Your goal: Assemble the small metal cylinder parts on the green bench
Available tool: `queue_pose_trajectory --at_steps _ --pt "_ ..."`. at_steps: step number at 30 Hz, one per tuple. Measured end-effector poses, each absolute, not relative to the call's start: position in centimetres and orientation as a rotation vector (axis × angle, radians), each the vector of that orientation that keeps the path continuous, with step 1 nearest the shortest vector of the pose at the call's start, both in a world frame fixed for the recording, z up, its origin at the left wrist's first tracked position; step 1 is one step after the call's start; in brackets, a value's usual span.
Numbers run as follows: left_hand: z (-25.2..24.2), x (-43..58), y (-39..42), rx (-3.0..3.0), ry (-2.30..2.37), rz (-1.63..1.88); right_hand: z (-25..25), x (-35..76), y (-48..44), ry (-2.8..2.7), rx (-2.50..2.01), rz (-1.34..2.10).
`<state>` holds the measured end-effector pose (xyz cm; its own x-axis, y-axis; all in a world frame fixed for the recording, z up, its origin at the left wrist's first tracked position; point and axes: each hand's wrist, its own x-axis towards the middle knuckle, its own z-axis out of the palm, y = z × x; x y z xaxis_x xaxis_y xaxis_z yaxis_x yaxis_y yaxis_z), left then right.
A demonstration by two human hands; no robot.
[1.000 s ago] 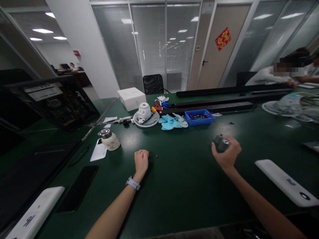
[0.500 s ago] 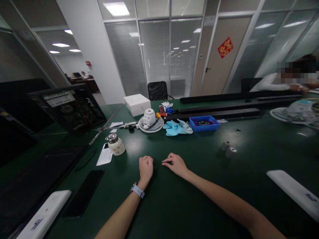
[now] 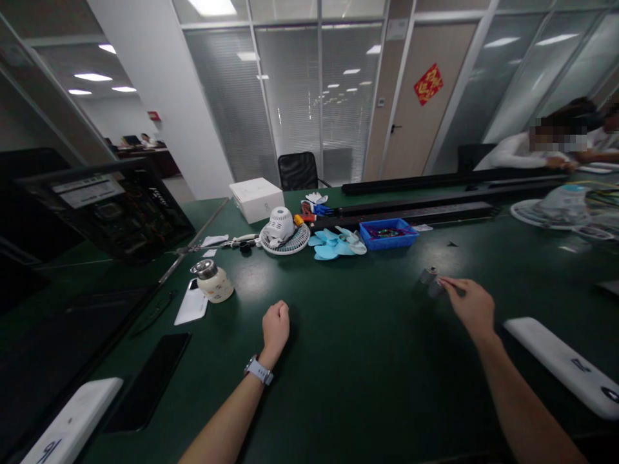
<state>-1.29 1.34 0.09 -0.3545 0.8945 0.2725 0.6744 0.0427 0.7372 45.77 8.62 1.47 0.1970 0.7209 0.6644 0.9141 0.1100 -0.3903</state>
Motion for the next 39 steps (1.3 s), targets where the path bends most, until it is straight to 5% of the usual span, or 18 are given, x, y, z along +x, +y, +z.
queue_pose_trajectory --at_steps 13,25,39 --pt "0.4 -1.0 1.3 1.559 2.017 1.219 1.7 45.8 8.9 -1.531 -1.712 -0.168" --pt "0.3 -1.0 1.2 1.566 2.007 1.222 4.3 45.8 8.6 -1.477 -2.257 0.126" --pt "0.3 -0.9 1.2 1.564 1.995 1.224 8.5 41.8 14.9 -1.634 -2.489 0.061"
